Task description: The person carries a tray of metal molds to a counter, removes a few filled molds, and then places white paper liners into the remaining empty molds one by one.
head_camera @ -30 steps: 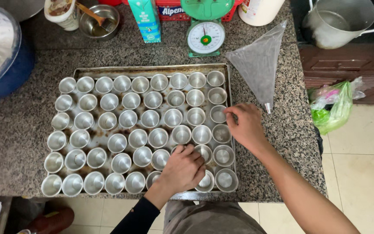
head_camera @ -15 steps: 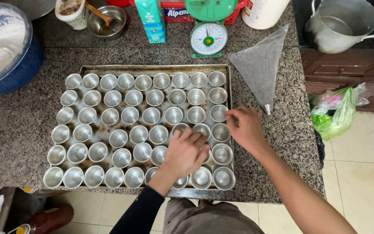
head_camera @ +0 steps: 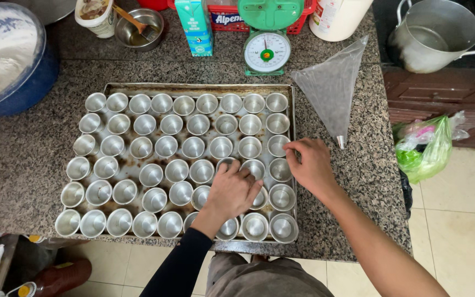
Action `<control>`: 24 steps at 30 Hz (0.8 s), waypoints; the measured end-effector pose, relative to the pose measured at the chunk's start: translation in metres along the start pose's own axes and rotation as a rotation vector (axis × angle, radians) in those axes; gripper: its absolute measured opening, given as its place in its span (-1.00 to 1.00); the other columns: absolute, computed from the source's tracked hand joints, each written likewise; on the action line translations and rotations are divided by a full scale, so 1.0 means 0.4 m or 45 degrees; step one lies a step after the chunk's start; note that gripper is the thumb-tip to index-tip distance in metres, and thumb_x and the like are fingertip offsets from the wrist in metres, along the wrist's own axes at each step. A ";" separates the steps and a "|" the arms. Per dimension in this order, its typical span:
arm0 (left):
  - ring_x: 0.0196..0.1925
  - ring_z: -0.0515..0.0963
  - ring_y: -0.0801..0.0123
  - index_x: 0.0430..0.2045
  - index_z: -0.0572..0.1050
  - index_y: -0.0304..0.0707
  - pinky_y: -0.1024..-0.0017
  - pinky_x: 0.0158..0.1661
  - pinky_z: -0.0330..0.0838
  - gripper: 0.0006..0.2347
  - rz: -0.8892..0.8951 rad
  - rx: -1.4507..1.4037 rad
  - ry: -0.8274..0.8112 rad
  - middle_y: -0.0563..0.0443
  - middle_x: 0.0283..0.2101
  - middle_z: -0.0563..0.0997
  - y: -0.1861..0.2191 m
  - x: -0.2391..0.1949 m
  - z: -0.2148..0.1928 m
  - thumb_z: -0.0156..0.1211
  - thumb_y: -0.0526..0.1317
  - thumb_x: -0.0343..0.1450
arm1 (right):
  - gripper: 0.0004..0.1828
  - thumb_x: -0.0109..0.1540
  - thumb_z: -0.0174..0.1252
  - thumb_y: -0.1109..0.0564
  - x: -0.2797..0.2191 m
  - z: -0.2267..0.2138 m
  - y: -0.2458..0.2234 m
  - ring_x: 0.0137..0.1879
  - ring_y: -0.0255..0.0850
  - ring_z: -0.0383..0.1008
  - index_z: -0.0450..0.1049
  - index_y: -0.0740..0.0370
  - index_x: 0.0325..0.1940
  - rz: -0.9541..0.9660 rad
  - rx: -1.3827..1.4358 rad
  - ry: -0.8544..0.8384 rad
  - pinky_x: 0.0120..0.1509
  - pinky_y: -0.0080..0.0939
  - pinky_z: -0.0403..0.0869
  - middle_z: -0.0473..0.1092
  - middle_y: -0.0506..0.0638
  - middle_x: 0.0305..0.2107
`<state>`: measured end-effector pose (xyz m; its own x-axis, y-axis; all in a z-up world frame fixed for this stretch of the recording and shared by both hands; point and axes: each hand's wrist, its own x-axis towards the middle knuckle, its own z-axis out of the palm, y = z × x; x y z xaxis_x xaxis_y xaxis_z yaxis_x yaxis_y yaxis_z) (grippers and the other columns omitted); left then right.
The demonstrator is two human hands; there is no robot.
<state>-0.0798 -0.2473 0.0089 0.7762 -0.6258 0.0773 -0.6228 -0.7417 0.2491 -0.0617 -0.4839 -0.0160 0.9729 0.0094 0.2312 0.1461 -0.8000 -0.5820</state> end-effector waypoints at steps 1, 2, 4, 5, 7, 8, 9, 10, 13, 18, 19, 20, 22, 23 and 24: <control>-0.01 0.44 0.15 -0.42 0.67 -0.25 0.19 -0.03 0.22 -0.64 -0.001 -0.032 0.019 -0.01 -0.25 0.65 0.000 -0.003 -0.003 -0.03 -0.02 0.51 | -0.88 0.23 0.21 0.13 0.002 0.001 -0.004 -0.10 0.00 0.44 0.63 0.08 -0.20 -0.016 0.003 0.009 0.14 0.05 0.36 0.53 -0.03 -0.28; 0.00 0.44 0.16 -0.40 0.67 -0.26 0.19 -0.03 0.22 -0.65 -0.002 -0.063 0.040 -0.01 -0.22 0.65 0.000 -0.004 -0.006 -0.02 -0.02 0.51 | -0.88 0.23 0.21 0.13 0.007 0.001 -0.006 -0.10 0.01 0.44 0.63 0.08 -0.20 -0.033 0.005 0.019 0.13 0.05 0.36 0.53 -0.02 -0.28; 0.00 0.44 0.17 -0.31 0.66 -0.28 0.19 -0.03 0.23 -0.67 -0.014 -0.100 0.144 -0.02 -0.16 0.66 -0.008 -0.009 -0.014 0.00 -0.04 0.50 | -0.89 0.23 0.21 0.13 0.014 0.001 -0.010 -0.07 0.03 0.44 0.63 0.09 -0.20 -0.093 0.014 0.051 0.13 0.06 0.36 0.53 -0.01 -0.27; 0.01 0.44 0.17 -0.25 0.65 -0.29 0.18 -0.03 0.23 -0.68 -0.025 -0.105 0.226 -0.03 -0.13 0.66 -0.024 -0.018 -0.024 0.02 -0.04 0.48 | -0.89 0.23 0.21 0.13 0.017 0.000 -0.012 -0.06 0.03 0.44 0.63 0.10 -0.21 -0.136 0.021 0.072 0.14 0.08 0.35 0.53 0.00 -0.27; 0.01 0.45 0.18 -0.19 0.65 -0.29 0.17 -0.01 0.23 -0.69 -0.095 -0.100 0.294 -0.03 -0.09 0.66 -0.063 -0.041 -0.047 0.04 -0.07 0.45 | -0.89 0.23 0.21 0.14 0.027 0.005 -0.022 -0.05 0.04 0.44 0.62 0.10 -0.21 -0.184 0.034 0.077 0.14 0.08 0.35 0.53 0.01 -0.26; 0.01 0.46 0.19 -0.19 0.64 -0.27 0.16 0.00 0.24 -0.71 -0.155 -0.093 0.282 -0.01 -0.08 0.67 -0.081 -0.056 -0.057 0.05 -0.09 0.44 | -0.89 0.22 0.20 0.14 0.030 0.006 -0.026 -0.06 0.03 0.44 0.62 0.10 -0.20 -0.189 0.036 0.060 0.13 0.07 0.35 0.53 0.01 -0.26; 0.01 0.46 0.20 -0.19 0.64 -0.26 0.15 0.02 0.24 -0.72 -0.215 -0.087 0.270 0.01 -0.07 0.67 -0.098 -0.072 -0.067 0.05 -0.11 0.43 | -0.88 0.22 0.20 0.15 0.032 0.008 -0.032 -0.07 0.03 0.44 0.63 0.10 -0.20 -0.194 0.038 0.042 0.13 0.07 0.36 0.53 0.01 -0.27; 0.01 0.46 0.18 -0.20 0.64 -0.26 0.15 0.01 0.24 -0.72 -0.211 -0.069 0.284 0.01 -0.05 0.67 -0.118 -0.091 -0.080 0.07 -0.11 0.39 | -0.88 0.22 0.20 0.14 0.036 0.014 -0.042 -0.08 0.02 0.45 0.62 0.09 -0.20 -0.171 0.070 0.022 0.12 0.05 0.38 0.54 0.00 -0.26; 0.01 0.45 0.17 -0.20 0.64 -0.26 0.14 -0.02 0.24 -0.71 -0.260 -0.056 0.288 0.02 -0.01 0.67 -0.166 -0.139 -0.107 0.11 -0.13 0.32 | -0.87 0.22 0.18 0.15 0.045 0.031 -0.076 -0.09 -0.01 0.46 0.62 0.08 -0.19 -0.187 0.121 -0.043 0.09 0.01 0.41 0.55 -0.03 -0.25; 0.01 0.45 0.18 -0.13 0.62 -0.26 0.14 -0.01 0.24 -0.70 -0.240 -0.051 0.233 0.04 0.00 0.65 -0.191 -0.178 -0.096 0.14 -0.14 0.35 | -0.82 0.21 0.17 0.19 0.046 0.086 -0.158 -0.08 0.01 0.42 0.60 0.15 -0.12 -0.424 0.144 -0.219 0.09 0.02 0.40 0.54 -0.01 -0.23; 0.01 0.45 0.18 -0.14 0.63 -0.26 0.13 -0.01 0.24 -0.71 -0.229 -0.040 0.241 0.04 0.00 0.65 -0.193 -0.180 -0.091 0.14 -0.14 0.36 | -0.82 0.21 0.18 0.18 0.046 0.101 -0.177 -0.07 0.01 0.42 0.60 0.15 -0.13 -0.448 0.125 -0.217 0.10 0.03 0.40 0.54 -0.02 -0.23; 0.01 0.45 0.17 -0.15 0.63 -0.26 0.13 -0.02 0.24 -0.72 -0.220 -0.030 0.251 0.04 -0.01 0.65 -0.195 -0.180 -0.085 0.14 -0.15 0.36 | -0.83 0.20 0.18 0.18 0.047 0.114 -0.194 -0.06 0.00 0.42 0.60 0.14 -0.15 -0.474 0.104 -0.216 0.11 0.05 0.39 0.54 -0.02 -0.24; 0.01 0.47 0.17 -0.19 0.63 -0.23 0.10 -0.02 0.25 -0.75 -0.277 -0.009 0.284 0.05 -0.03 0.66 -0.216 -0.197 -0.087 0.14 -0.16 0.35 | -0.83 0.19 0.19 0.17 0.055 0.135 -0.222 -0.06 0.00 0.42 0.61 0.13 -0.16 -0.483 0.110 -0.217 0.12 0.04 0.39 0.54 -0.02 -0.25; 0.01 0.48 0.17 -0.22 0.64 -0.21 0.09 -0.03 0.26 -0.77 -0.342 0.002 0.306 0.05 -0.04 0.66 -0.234 -0.211 -0.093 0.15 -0.16 0.34 | -0.83 0.20 0.19 0.16 0.060 0.144 -0.238 -0.06 -0.01 0.42 0.61 0.13 -0.15 -0.464 0.137 -0.220 0.12 0.03 0.39 0.54 -0.02 -0.26; 0.01 0.49 0.18 -0.26 0.64 -0.19 0.08 -0.03 0.26 -0.78 -0.408 0.007 0.332 0.05 -0.06 0.66 -0.249 -0.224 -0.096 0.15 -0.16 0.33 | -0.83 0.21 0.18 0.16 0.066 0.150 -0.249 -0.06 -0.01 0.42 0.61 0.13 -0.14 -0.446 0.158 -0.227 0.12 0.01 0.39 0.54 -0.03 -0.26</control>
<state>-0.0836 -0.1081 0.0141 0.9294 -0.2815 0.2386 -0.3455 -0.8908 0.2952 -0.0398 -0.3681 0.0014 0.8746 0.3811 0.2998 0.4841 -0.6517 -0.5839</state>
